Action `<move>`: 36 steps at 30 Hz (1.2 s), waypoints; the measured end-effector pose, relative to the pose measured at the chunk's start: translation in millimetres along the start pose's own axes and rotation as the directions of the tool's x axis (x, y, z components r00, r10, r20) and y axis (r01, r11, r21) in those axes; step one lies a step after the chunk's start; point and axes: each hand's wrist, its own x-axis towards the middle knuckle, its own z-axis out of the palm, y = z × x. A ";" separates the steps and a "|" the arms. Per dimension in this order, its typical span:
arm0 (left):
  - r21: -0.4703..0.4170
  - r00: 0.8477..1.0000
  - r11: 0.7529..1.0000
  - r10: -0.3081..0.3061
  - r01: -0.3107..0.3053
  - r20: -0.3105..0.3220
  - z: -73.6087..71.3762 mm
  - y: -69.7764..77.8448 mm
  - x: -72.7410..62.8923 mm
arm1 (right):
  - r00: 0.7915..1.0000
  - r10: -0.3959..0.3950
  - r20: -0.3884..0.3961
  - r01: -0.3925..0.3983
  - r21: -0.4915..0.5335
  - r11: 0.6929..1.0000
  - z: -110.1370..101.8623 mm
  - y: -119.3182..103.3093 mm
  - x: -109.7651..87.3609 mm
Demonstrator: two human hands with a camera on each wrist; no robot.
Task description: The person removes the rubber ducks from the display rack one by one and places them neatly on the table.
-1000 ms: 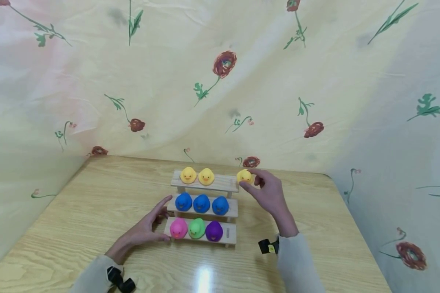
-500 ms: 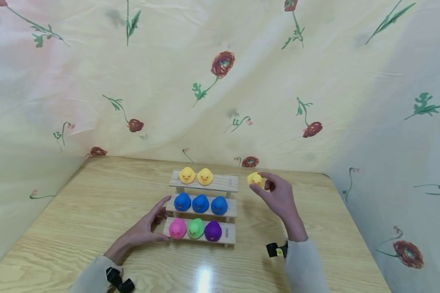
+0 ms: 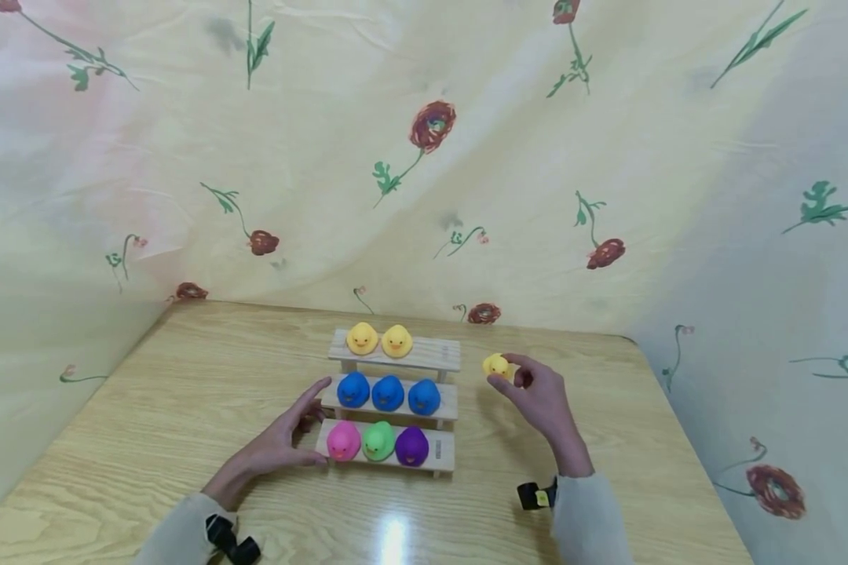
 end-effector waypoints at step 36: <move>-0.003 1.000 1.000 0.008 -0.008 0.009 -0.7 1.7 -3.9 | 0.978 0.121 0.171 -0.135 0.072 0.988 37.0 34.8 -9.6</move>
